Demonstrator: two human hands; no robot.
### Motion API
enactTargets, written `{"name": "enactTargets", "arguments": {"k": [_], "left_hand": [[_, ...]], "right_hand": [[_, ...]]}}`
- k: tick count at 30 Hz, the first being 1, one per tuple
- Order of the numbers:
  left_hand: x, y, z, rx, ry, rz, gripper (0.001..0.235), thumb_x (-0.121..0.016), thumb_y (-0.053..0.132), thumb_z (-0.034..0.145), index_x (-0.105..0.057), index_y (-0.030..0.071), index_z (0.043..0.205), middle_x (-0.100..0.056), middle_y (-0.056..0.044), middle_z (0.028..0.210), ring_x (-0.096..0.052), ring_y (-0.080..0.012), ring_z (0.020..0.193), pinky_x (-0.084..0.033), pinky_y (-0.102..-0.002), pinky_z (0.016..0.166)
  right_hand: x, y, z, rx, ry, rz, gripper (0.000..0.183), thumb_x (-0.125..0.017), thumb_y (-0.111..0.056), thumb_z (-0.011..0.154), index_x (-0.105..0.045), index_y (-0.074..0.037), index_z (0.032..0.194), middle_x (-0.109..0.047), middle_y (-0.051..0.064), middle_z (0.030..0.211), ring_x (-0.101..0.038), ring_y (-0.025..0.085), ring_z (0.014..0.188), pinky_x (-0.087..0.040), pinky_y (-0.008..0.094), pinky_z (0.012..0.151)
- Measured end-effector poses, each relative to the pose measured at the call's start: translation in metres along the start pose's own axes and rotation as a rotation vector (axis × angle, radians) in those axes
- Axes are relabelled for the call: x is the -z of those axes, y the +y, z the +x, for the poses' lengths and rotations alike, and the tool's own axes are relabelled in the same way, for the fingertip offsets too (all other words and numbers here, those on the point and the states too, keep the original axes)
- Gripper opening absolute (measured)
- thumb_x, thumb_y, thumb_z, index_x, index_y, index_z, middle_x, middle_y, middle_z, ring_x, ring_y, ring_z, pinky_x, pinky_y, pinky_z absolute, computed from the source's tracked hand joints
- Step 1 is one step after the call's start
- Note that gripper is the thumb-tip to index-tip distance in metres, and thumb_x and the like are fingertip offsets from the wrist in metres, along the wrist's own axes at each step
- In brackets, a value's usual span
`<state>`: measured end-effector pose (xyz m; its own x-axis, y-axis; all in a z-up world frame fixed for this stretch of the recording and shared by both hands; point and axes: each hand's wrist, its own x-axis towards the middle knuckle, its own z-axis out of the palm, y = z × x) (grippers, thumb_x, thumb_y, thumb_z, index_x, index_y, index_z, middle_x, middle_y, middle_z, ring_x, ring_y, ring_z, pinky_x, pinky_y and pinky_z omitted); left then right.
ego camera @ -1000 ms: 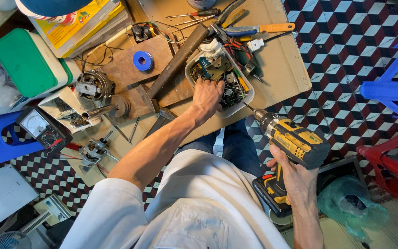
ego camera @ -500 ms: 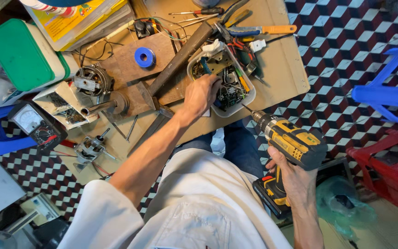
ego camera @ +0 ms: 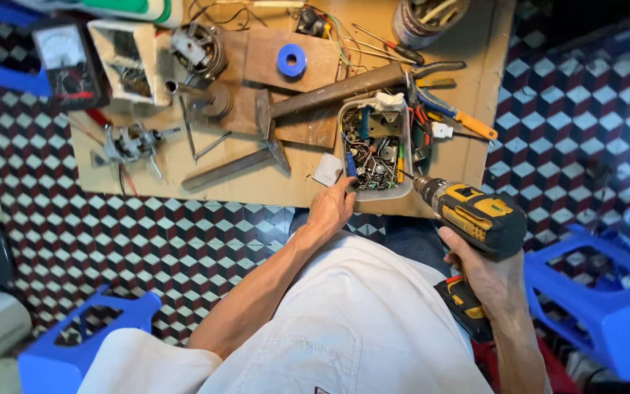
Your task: The person uses a cordless drill to remove and install screws on a small electric motor component. They repeatedly search through a container of small parts to select screws, then tighten them into the motor housing. The person also uses a screwdriver to adjust internal parts of the motor.
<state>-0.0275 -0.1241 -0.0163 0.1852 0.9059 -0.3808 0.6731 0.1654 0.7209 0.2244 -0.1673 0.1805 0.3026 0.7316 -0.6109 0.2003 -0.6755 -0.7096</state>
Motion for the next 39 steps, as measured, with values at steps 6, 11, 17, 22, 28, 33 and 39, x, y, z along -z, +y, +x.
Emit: {"name": "enactTargets", "arguments": {"k": [6,11,17,22,28,33,39], "left_hand": [[-0.051,0.043,-0.038,0.335,0.308,-0.323,0.046,-0.052,0.017,0.097,-0.057,0.002,0.140,-0.071,-0.026,0.108,-0.072,-0.0398,0.094,-0.057,-0.048,0.084],[-0.076,0.075,-0.052,0.284,0.623,-0.295,0.048,-0.053,0.015,0.095,-0.058,-0.005,0.138,-0.070,-0.025,0.123,-0.074,-0.0334,0.093,-0.057,-0.041,0.084],[-0.074,0.080,-0.030,0.797,0.678,-0.527,0.062,-0.071,0.035,0.088,-0.051,-0.001,0.134,-0.076,-0.024,0.086,-0.073,-0.0353,0.084,-0.055,-0.044,0.080],[-0.089,0.059,-0.013,0.603,0.835,-0.319,0.032,-0.058,0.020,0.091,-0.071,0.004,0.116,-0.072,-0.026,0.087,-0.072,-0.0433,0.083,-0.055,-0.052,0.076],[-0.053,0.036,-0.009,0.507,0.842,-0.205,0.034,-0.056,0.016,0.095,-0.068,0.003,0.124,-0.070,-0.030,0.095,-0.071,-0.0447,0.088,-0.056,-0.052,0.078],[-0.067,0.074,-0.011,0.418,0.890,-0.128,0.047,-0.064,0.016,0.096,-0.054,0.000,0.139,-0.060,-0.028,0.123,-0.064,-0.0450,0.108,-0.054,-0.051,0.089],[-0.069,0.072,0.050,0.510,0.743,-0.025,0.071,-0.070,0.009,0.077,-0.041,-0.008,0.140,-0.050,-0.030,0.133,-0.064,-0.0443,0.103,-0.055,-0.051,0.084]], "right_hand": [[0.041,-0.001,0.049,0.147,-0.253,-0.256,0.033,-0.081,-0.021,0.084,-0.072,-0.003,0.110,-0.074,0.003,0.082,-0.065,0.011,0.064,-0.053,0.026,0.055],[0.055,0.000,0.067,0.190,-0.373,-0.375,0.030,-0.082,-0.022,0.083,-0.074,-0.004,0.106,-0.073,0.005,0.078,-0.063,0.011,0.063,-0.051,0.027,0.053],[0.055,-0.010,0.074,0.186,-0.485,-0.395,0.027,-0.081,-0.020,0.085,-0.073,0.000,0.102,-0.071,0.007,0.073,-0.060,0.014,0.055,-0.049,0.030,0.047],[0.047,-0.019,0.084,0.228,-0.458,-0.446,0.032,-0.081,-0.015,0.083,-0.069,0.000,0.108,-0.069,0.006,0.076,-0.063,0.012,0.057,-0.052,0.029,0.048],[0.035,-0.029,0.090,0.287,-0.502,-0.388,0.033,-0.080,-0.011,0.083,-0.068,0.002,0.111,-0.070,0.008,0.079,-0.064,0.015,0.057,-0.054,0.029,0.049],[0.028,-0.037,0.090,0.303,-0.528,-0.277,0.038,-0.079,-0.007,0.083,-0.065,0.001,0.117,-0.072,0.007,0.089,-0.066,0.014,0.061,-0.055,0.028,0.050],[0.031,-0.048,0.091,0.322,-0.560,-0.237,0.039,-0.078,-0.005,0.085,-0.065,0.001,0.121,-0.070,0.009,0.091,-0.065,0.015,0.063,-0.055,0.028,0.054]]}}
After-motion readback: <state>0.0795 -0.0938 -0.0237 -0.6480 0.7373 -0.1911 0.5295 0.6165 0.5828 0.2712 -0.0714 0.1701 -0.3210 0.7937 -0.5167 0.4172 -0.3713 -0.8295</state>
